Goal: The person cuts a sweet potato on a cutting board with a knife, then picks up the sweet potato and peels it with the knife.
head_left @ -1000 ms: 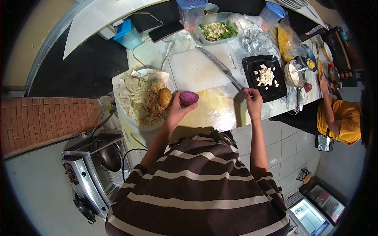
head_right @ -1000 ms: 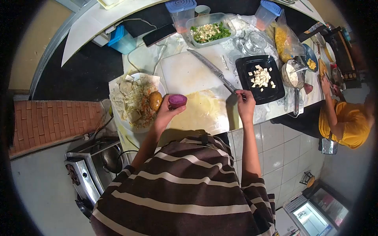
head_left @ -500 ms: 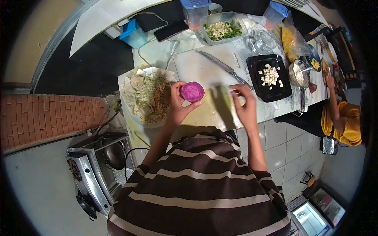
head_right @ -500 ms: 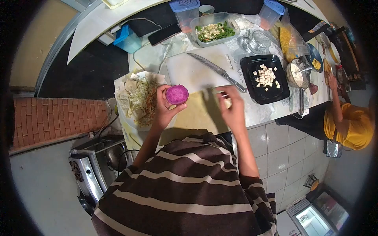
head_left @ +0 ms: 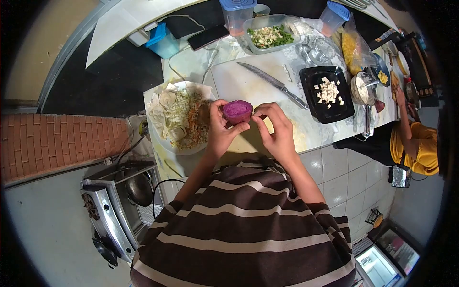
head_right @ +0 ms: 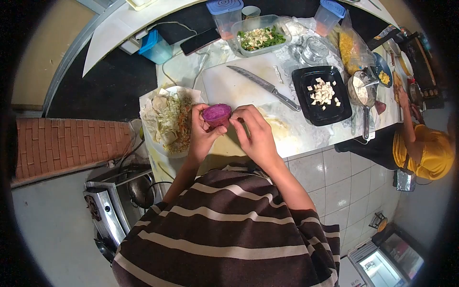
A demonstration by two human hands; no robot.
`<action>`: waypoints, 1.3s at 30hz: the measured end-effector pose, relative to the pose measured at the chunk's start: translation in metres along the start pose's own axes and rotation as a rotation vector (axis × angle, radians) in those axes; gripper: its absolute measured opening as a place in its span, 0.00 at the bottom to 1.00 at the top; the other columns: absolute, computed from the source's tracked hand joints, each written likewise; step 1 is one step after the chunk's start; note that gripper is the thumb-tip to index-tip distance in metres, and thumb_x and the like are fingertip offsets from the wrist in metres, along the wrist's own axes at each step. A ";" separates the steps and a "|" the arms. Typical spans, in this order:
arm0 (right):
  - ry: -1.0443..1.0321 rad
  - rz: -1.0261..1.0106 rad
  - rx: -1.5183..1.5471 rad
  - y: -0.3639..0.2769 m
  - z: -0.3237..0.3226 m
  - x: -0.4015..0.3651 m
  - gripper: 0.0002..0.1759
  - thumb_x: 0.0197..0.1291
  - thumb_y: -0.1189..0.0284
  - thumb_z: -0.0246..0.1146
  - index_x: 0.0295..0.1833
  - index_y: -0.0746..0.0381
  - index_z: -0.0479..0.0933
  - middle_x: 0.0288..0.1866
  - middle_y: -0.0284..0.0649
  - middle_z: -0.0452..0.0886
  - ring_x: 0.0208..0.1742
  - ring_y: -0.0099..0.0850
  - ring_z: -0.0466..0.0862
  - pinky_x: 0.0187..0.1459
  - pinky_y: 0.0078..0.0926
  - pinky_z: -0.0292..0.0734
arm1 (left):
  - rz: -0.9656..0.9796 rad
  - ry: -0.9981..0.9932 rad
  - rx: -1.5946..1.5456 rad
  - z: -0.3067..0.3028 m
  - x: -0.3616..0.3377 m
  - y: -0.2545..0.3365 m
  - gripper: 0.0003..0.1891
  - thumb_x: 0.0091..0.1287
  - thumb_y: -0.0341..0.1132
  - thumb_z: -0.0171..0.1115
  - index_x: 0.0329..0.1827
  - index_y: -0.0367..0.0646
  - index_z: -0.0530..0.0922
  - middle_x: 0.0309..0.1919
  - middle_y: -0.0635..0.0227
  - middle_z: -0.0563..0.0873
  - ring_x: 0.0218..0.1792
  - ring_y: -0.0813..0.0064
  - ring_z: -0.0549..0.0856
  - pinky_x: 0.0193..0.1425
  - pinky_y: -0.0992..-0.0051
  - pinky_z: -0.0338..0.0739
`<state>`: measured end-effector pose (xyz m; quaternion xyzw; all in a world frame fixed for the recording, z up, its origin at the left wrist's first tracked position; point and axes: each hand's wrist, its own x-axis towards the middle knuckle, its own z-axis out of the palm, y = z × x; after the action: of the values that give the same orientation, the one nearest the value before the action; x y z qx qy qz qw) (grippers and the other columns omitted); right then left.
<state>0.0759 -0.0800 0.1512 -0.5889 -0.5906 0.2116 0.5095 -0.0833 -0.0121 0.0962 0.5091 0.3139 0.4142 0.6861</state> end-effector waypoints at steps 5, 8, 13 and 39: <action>0.026 0.008 0.000 -0.002 0.004 0.001 0.10 0.60 0.82 0.65 0.47 0.66 0.75 0.50 0.48 0.77 0.46 0.45 0.82 0.48 0.33 0.78 | -0.022 0.049 -0.044 0.003 -0.001 0.002 0.35 0.61 0.30 0.75 0.64 0.42 0.59 0.51 0.65 0.79 0.52 0.76 0.82 0.57 0.74 0.79; 0.043 -0.029 -0.013 -0.011 0.003 0.005 0.12 0.60 0.82 0.65 0.49 0.65 0.76 0.54 0.49 0.76 0.48 0.44 0.82 0.49 0.34 0.78 | -0.023 0.028 -0.056 0.002 0.000 0.004 0.35 0.61 0.29 0.75 0.64 0.42 0.58 0.52 0.63 0.78 0.53 0.75 0.81 0.58 0.74 0.78; 0.021 -0.122 -0.094 -0.005 0.004 0.004 0.11 0.59 0.81 0.66 0.48 0.65 0.78 0.56 0.46 0.76 0.49 0.40 0.83 0.51 0.35 0.80 | -0.026 0.007 -0.079 0.003 0.000 0.006 0.36 0.60 0.28 0.75 0.64 0.42 0.57 0.52 0.61 0.77 0.54 0.73 0.81 0.60 0.73 0.77; 0.154 0.315 -0.141 0.088 -0.023 -0.017 0.03 0.61 0.82 0.63 0.41 0.70 0.80 0.35 0.45 0.84 0.31 0.30 0.84 0.37 0.25 0.79 | -0.304 0.095 -0.364 -0.019 -0.010 0.008 0.22 0.78 0.50 0.50 0.63 0.41 0.69 0.49 0.59 0.82 0.44 0.70 0.83 0.51 0.71 0.77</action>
<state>0.1343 -0.0849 0.0796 -0.7229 -0.4634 0.2011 0.4713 -0.1064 -0.0112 0.0988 0.3038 0.3392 0.3794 0.8054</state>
